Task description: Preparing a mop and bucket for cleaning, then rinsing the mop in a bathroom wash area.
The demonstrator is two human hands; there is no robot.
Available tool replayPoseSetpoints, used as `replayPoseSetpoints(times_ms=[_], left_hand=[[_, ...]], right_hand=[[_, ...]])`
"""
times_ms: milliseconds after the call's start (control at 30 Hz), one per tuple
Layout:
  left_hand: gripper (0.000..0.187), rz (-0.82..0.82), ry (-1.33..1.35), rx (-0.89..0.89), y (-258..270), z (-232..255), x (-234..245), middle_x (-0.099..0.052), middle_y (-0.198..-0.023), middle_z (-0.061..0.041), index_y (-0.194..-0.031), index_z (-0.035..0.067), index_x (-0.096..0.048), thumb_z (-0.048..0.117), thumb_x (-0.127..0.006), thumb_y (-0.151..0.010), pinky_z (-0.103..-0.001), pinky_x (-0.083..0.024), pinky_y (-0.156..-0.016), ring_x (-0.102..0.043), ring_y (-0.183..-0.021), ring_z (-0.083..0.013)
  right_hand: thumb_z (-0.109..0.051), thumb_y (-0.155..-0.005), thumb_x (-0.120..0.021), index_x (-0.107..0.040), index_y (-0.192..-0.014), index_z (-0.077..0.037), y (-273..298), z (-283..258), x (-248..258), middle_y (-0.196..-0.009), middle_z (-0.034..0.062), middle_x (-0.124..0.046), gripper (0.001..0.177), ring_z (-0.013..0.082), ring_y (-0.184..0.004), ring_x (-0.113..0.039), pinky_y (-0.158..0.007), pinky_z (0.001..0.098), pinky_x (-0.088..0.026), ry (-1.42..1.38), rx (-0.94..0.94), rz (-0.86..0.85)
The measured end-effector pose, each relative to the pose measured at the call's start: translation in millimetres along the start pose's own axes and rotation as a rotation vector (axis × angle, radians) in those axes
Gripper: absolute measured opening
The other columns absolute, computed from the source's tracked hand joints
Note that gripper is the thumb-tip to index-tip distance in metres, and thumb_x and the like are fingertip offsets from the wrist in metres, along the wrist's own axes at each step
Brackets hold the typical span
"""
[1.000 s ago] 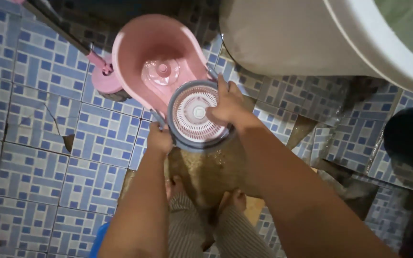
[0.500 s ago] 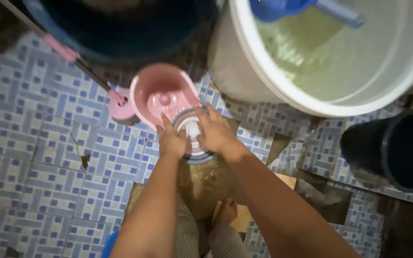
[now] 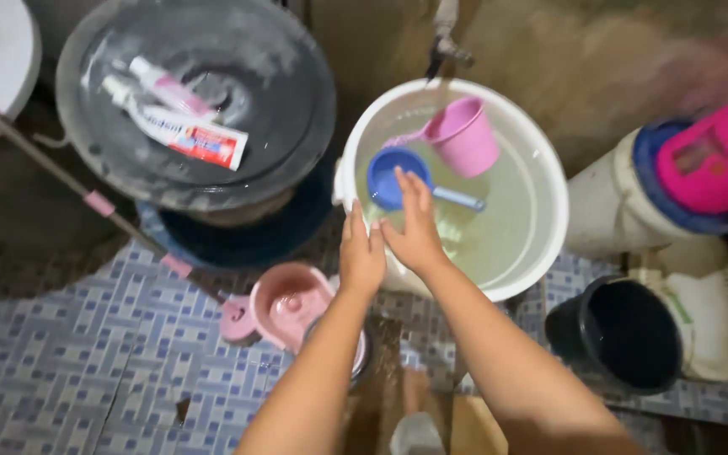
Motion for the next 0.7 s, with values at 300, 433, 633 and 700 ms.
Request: replayPoseSetpoints(times_ms=[300, 433, 633, 700], left_hand=[[0.065, 0.008, 0.04, -0.026, -80.8, 70.9, -107.7, -0.036, -0.159, -0.029, -0.156, -0.001, -0.032, 0.034, -0.047, -0.104, -0.042, -0.027, -0.12, -0.034, -0.149, -0.0418], [0.066, -0.031, 0.118, 0.026, -111.1, 102.2, -154.3, -0.035, -0.161, -0.025, -0.155, -0.002, -0.034, 0.038, -0.046, -0.104, -0.04, -0.026, -0.122, -0.034, -0.15, -0.0384], [0.074, 0.013, 0.123, 0.02, -166.4, 112.7, -182.0, -0.029, -0.163, -0.027, -0.156, -0.003, -0.029, 0.042, -0.048, -0.102, -0.04, -0.021, -0.122, -0.028, -0.152, -0.0393], [0.08, 0.099, 0.059, -0.008, -183.4, 108.4, -169.6, -0.027, -0.163, -0.029, -0.157, -0.005, -0.025, 0.045, -0.052, -0.101, -0.04, -0.02, -0.123, -0.025, -0.153, -0.0416]], right_hand=[[-0.014, -0.074, -0.077, -0.02, -0.16, -0.005, -59.6, 113.7, 149.3, -0.155, 0.0305, -0.027, 0.104, 0.0479, -0.144, -0.029, -0.12, 0.0518, -0.025, 0.137, -0.253, 0.444], [-0.013, -0.08, -0.072, -0.021, -0.164, -0.006, -109.9, 111.7, 171.4, -0.162, 0.0281, -0.029, 0.099, 0.0467, -0.149, -0.029, -0.123, 0.0515, -0.025, 0.113, -0.124, 0.447], [-0.019, -0.09, -0.071, -0.035, -0.159, -0.009, -174.4, 153.9, 160.2, -0.156, 0.025, -0.042, 0.079, 0.0432, -0.147, -0.039, -0.123, 0.0462, -0.031, 0.147, -0.141, 0.453], [-0.015, -0.086, -0.067, -0.036, -0.159, -0.01, -192.9, 161.4, 135.2, -0.153, 0.0256, -0.045, 0.079, 0.0405, -0.141, -0.044, -0.118, 0.0418, -0.037, -0.046, -0.24, 0.259]])
Point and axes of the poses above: each hand's wrist, its own y-axis away from the middle knuckle, its own x-axis out of the back of the hand, z = x × y, the point moved 8 cm from there along -y, towards the middle knuckle
